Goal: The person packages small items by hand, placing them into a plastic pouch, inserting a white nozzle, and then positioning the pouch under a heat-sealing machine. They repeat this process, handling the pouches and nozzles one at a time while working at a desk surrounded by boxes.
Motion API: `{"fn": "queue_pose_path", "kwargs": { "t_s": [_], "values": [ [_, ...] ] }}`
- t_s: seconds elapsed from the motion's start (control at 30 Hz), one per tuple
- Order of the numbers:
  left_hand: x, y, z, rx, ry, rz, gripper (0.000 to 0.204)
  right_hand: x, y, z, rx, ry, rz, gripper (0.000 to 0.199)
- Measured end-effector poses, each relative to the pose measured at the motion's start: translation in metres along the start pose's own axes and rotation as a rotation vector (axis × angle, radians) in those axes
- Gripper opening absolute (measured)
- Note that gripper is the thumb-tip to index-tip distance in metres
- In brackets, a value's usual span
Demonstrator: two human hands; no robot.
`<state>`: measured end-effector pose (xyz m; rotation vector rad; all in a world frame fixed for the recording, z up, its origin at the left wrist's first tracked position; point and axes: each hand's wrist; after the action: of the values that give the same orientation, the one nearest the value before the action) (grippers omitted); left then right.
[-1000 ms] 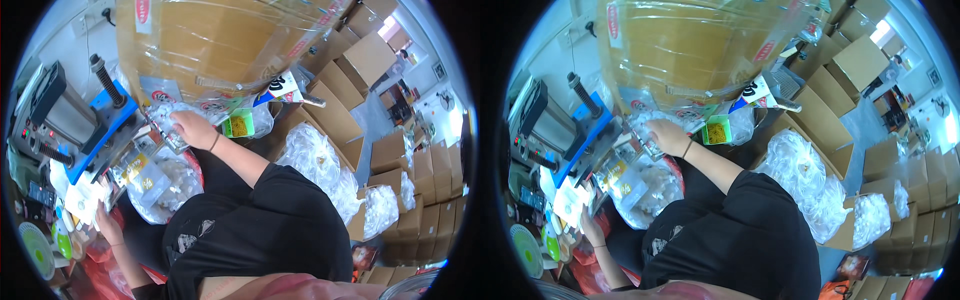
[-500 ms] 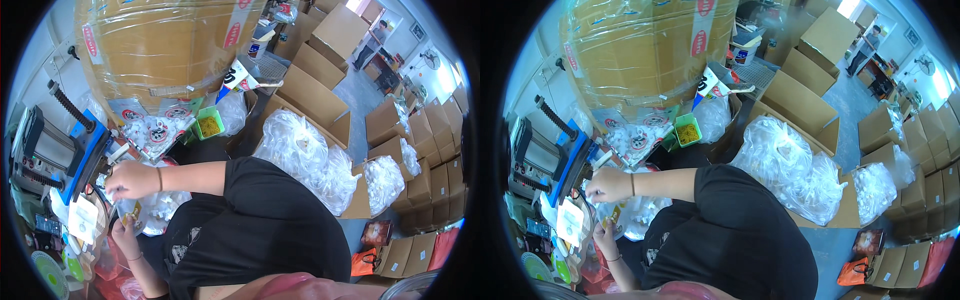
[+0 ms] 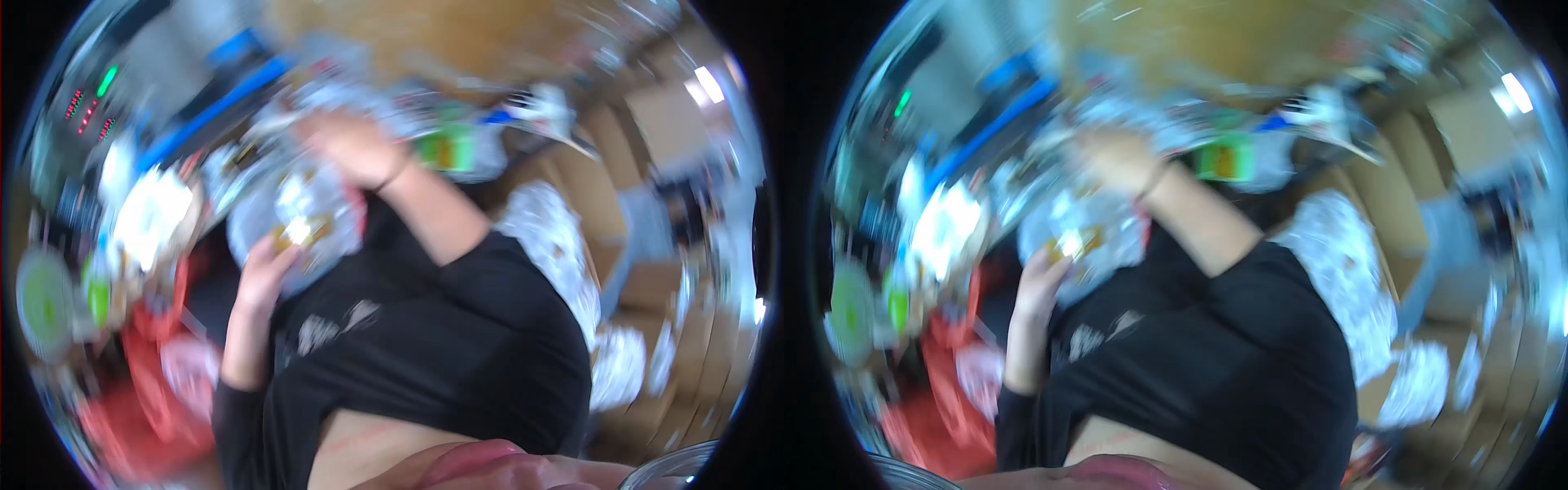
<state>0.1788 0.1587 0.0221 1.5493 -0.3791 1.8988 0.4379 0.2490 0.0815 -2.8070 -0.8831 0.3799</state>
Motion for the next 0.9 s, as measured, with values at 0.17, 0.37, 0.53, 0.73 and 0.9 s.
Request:
{"fn": "queue_pose_path", "kwargs": {
  "t_s": [0.17, 0.37, 0.53, 0.73, 0.9],
  "values": [
    [-0.018, 0.020, -0.064, -0.107, 0.146, -0.031, 0.030, 0.020, 0.000, 0.053, -0.288, 0.330, 0.441, 0.046],
    [-0.027, 0.065, -0.135, 0.098, 0.370, 0.054, 0.030, -0.037, -0.044, 0.113, -0.101, 0.009, 0.282, 0.039],
    [-0.014, 0.037, -0.173, 0.162, 0.498, 0.091, 0.030, -0.047, -0.057, 0.117, -0.097, -0.032, 0.309, 0.035],
    [-0.015, 0.031, -0.182, 0.333, 0.279, 0.098, 0.037, -0.040, -0.056, 0.120, -0.048, -0.029, 0.332, 0.029],
    [0.009, 0.074, -0.240, 1.047, -1.019, 0.268, 0.065, -0.045, -0.057, 0.117, -0.030, -0.061, 0.420, 0.029]
  ]
}}
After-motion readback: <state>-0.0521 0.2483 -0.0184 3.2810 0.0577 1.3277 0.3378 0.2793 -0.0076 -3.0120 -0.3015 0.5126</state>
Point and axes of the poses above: each hand's wrist, its own y-axis away from the middle knuckle, its own z-axis out of the palm, x = y × z, and after that the axes turned 11 degrees about -x, right-handed
